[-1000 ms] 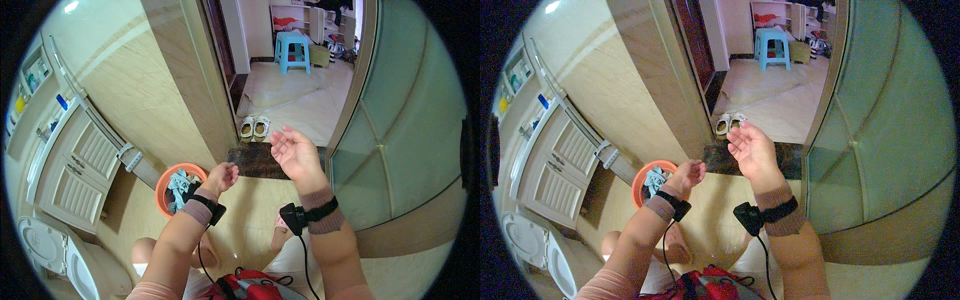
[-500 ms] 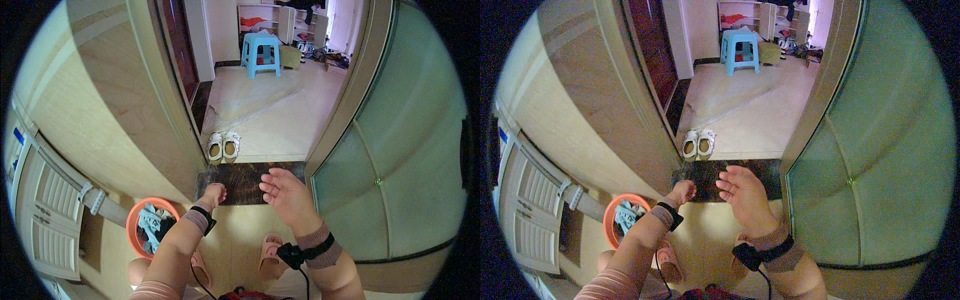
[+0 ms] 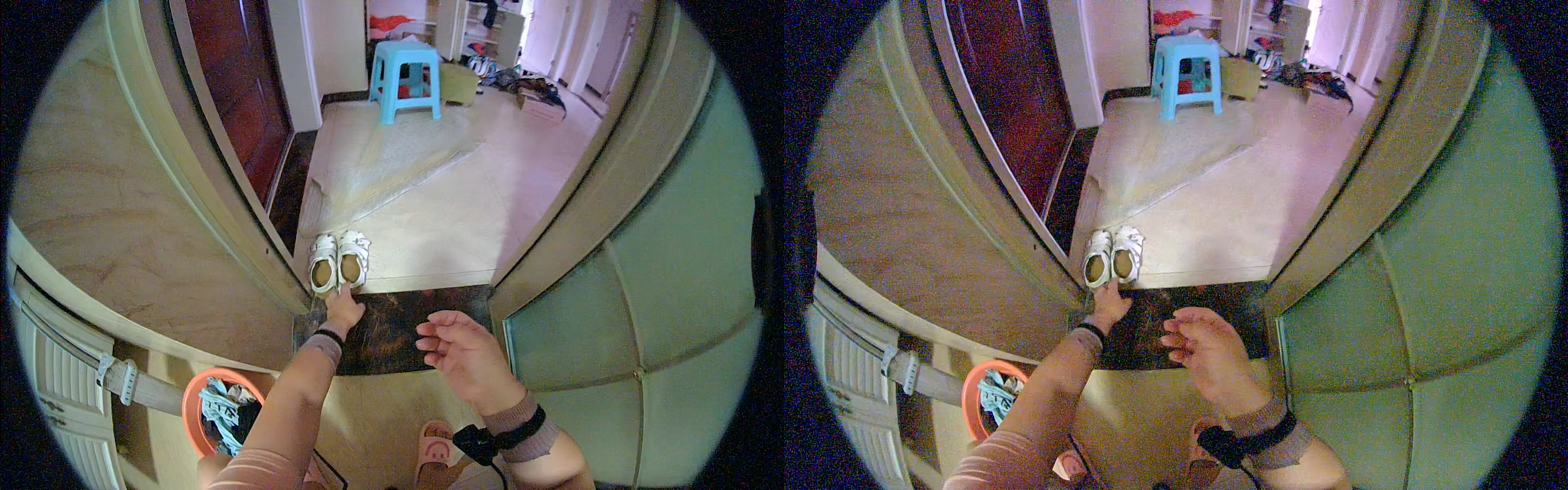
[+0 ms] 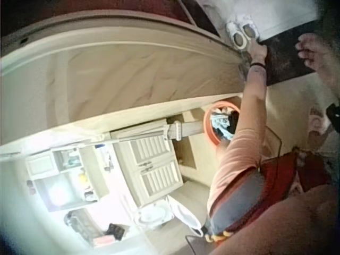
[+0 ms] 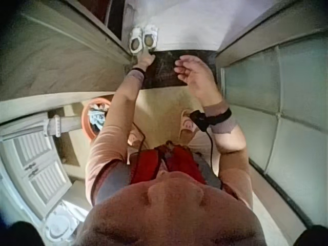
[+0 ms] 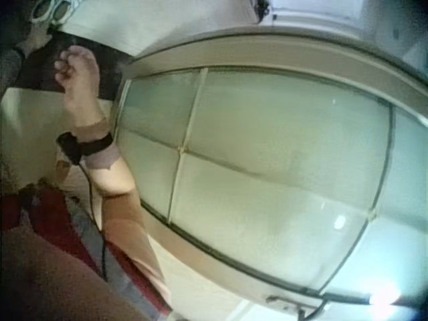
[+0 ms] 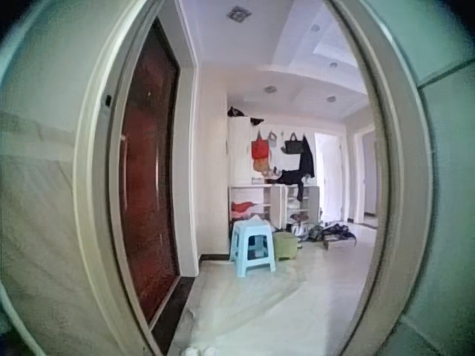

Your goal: The person cleans a pair of sandals by applying soap to a brush and scrubbing the surfaces of the shoes over a basin of water.

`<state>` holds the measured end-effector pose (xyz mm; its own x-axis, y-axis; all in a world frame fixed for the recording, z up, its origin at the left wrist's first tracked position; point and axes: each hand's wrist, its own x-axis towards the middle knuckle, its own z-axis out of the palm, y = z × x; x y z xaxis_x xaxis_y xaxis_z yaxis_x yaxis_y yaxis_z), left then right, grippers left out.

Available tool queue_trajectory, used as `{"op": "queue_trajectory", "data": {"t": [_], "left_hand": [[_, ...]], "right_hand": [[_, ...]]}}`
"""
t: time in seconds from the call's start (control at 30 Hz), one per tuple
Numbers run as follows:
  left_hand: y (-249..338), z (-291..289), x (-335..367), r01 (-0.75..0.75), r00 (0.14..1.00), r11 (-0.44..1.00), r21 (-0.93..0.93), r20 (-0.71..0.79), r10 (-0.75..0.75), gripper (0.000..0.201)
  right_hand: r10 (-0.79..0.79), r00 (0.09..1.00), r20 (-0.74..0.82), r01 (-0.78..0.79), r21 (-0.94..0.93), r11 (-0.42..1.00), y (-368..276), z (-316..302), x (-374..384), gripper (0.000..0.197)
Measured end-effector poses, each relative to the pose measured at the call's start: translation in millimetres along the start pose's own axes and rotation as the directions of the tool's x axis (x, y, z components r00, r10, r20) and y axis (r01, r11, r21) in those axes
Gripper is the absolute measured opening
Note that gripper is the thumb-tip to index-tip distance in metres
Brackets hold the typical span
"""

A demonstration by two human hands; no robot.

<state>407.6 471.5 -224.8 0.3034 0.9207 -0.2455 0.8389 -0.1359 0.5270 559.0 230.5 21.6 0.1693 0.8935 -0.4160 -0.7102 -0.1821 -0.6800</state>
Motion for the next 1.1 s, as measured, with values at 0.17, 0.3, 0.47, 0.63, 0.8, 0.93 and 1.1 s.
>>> {"op": "queue_trajectory", "data": {"t": [0.17,0.3,0.47,0.63,0.8,0.93,1.1], "left_hand": [[23,-9,22,0.022,0.999,0.966,0.258,-0.041,-0.011,0.087],[4,-4,45,0.016,0.997,0.977,0.214,0.064,-0.030,0.100],[10,6,57,0.145,0.959,0.933,0.330,0.185,-0.214,0.073],[-9,18,61,0.101,0.971,0.925,0.367,0.165,-0.172,0.048],[-46,30,63,-0.202,0.919,0.881,0.427,0.394,0.020,0.023],[-51,74,-4,-0.182,0.947,0.926,0.330,0.314,0.074,0.029],[-37,75,-103,-0.043,0.965,0.992,0.118,0.261,0.011,0.046]], "right_hand": [[0.041,0.999,0.002,-0.041,0.015,0.999,-13,-2,5,0.019],[0.056,0.998,0.007,-0.055,-0.024,0.998,-11,-2,12,0.021],[0.065,0.998,-0.017,-0.066,-0.025,0.998,-16,-10,10,0.021],[0.070,0.997,0.018,-0.070,0.017,0.997,-18,-13,1,0.020],[0.088,0.996,0.033,-0.089,0.003,0.996,-17,-7,-2,0.021],[0.054,0.994,0.092,-0.053,-0.011,0.999,-12,-1,-2,0.020],[0.081,0.984,0.160,-0.078,-0.025,0.997,-5,-2,-10,0.018]]}}
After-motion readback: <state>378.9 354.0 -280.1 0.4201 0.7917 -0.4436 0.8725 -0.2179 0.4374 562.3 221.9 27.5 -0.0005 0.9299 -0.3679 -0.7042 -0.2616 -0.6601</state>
